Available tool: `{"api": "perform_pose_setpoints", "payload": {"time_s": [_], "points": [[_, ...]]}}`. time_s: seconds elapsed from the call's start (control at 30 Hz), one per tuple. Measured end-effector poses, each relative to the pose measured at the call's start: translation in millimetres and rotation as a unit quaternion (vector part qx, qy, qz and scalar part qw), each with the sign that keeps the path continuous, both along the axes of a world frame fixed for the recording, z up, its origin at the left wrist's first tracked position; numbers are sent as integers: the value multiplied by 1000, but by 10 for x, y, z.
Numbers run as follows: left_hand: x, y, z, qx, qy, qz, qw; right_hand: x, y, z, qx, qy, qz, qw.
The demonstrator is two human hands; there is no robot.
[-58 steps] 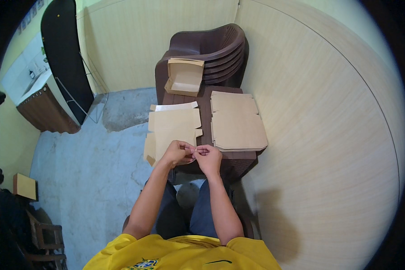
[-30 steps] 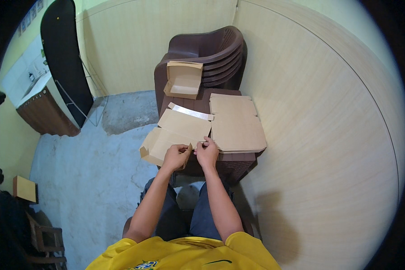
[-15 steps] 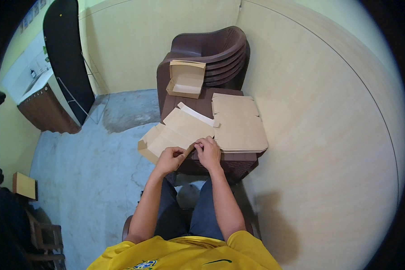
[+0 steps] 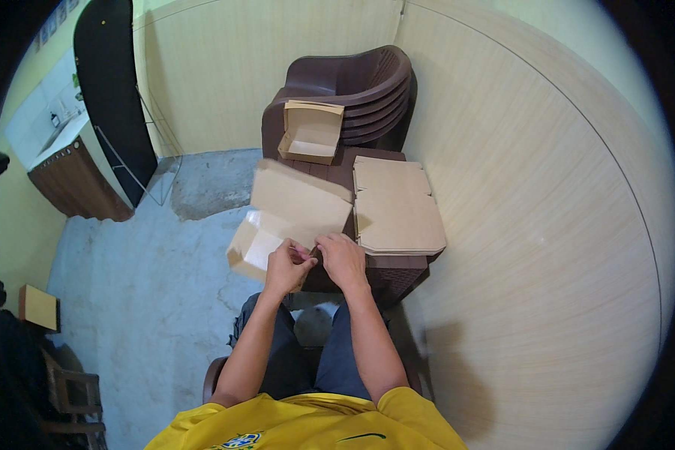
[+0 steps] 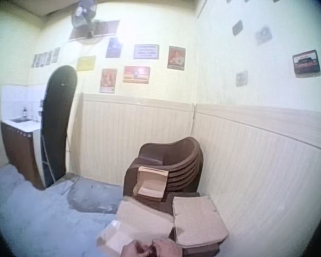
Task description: The person folds flat cardboard pieces into small boxes by hand, tucking flaps and securing edges. Completed boxes are stacked on a nearby chair.
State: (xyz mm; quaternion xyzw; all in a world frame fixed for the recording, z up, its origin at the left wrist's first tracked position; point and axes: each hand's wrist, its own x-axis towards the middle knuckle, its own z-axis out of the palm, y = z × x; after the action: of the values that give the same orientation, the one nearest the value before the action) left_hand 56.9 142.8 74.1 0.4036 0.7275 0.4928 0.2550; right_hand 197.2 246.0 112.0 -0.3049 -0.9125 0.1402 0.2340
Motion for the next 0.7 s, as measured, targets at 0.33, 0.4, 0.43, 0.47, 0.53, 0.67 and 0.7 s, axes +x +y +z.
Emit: {"api": "perform_pose_setpoints", "payload": {"time_s": [0.33,0.4,0.43,0.47,0.53,0.67,0.7], "points": [[-136,136,-324,89,-192,-101,972,-86,-103,-242,-269,211,-2,940],[-191,151,-333,60,-250,-103,961,-89,-99,-293,-287,202,-33,936],[-217,161,-322,37,-288,-93,953,-86,-91,-310,-269,204,-19,941],[-236,180,-300,14,-324,-83,942,-84,-81,-321,-269,197,-21,943],[-215,255,-240,-7,-250,-42,967,-79,-66,-329,-272,188,-21,943],[-161,313,-151,-39,-155,-8,987,-56,-46,-359,-286,195,-7,938],[-159,312,-146,-25,-175,-5,984,-47,-38,-380,-291,200,-2,936]]}}
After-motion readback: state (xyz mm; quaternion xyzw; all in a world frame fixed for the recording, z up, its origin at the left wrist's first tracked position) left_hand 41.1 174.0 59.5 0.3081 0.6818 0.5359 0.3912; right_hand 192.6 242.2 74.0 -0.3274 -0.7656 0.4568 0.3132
